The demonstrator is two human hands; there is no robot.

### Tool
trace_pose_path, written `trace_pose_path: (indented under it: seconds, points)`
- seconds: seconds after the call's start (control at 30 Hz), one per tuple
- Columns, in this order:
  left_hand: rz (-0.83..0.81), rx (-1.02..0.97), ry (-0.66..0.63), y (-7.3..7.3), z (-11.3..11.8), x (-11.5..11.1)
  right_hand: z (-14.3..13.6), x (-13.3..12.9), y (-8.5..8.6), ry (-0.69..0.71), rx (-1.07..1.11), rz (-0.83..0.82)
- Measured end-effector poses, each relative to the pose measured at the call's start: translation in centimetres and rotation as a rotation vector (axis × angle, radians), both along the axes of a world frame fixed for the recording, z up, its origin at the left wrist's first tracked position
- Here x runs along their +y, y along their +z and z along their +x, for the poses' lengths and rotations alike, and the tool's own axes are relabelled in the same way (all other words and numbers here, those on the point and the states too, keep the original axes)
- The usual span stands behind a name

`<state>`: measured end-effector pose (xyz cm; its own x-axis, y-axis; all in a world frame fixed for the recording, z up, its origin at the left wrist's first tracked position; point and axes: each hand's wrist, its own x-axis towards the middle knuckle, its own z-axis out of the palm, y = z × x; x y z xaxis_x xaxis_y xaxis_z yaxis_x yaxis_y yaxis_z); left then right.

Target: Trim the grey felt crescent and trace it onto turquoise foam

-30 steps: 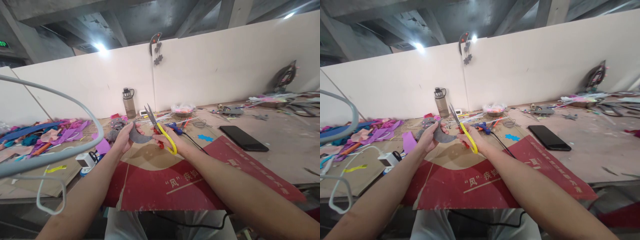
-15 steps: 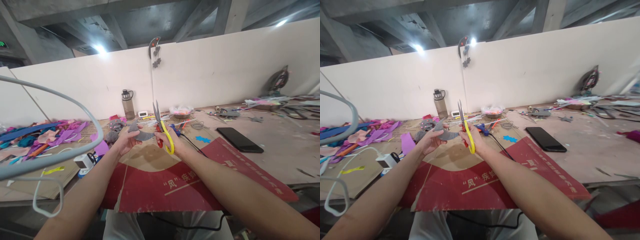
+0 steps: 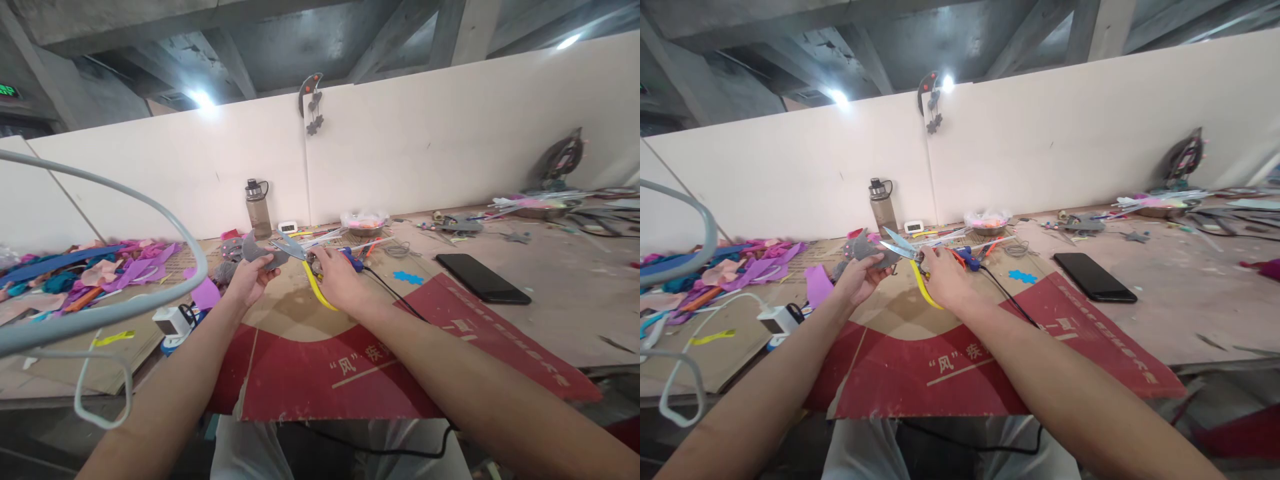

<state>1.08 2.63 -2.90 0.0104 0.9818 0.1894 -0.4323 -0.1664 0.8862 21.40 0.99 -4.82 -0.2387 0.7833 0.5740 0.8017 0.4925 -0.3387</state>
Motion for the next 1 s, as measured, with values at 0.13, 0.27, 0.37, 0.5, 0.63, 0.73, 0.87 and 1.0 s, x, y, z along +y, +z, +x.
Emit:
trace_pose_path:
  seconds: [0.13,0.27,0.37,0.5,0.63,0.73,0.87,1.0]
  points:
    - [-0.016,-0.03,0.022,0.3,0.4,-0.4,-0.3,-0.7,0.2,-0.092,-0.144,-0.005]
    - [-0.032,-0.044,0.017,0.3,0.6,-0.5,-0.3,-0.7,0.3,-0.134,-0.251,0.008]
    - [-0.001,-0.057,-0.006,0.0,0.5,-0.2,-0.3,-0.5,0.2,-0.13,-0.261,0.008]
    - [0.02,-0.084,-0.019,-0.4,0.4,0.1,-0.2,-0.5,0.0,-0.108,-0.245,0.008]
    - [0.009,-0.098,-0.002,-0.6,0.6,0.1,-0.2,-0.6,0.0,-0.06,-0.214,-0.03]
    - [0.012,-0.111,0.007,-0.7,0.8,0.0,-0.3,-0.6,0.1,-0.032,-0.212,-0.084]
    - [0.014,-0.13,0.005,-0.7,1.0,-0.2,-0.3,-0.7,0.2,-0.036,-0.215,-0.085]
    - [0.013,-0.144,-0.015,-0.7,1.2,-0.3,-0.4,-0.9,0.5,-0.045,-0.232,-0.094]
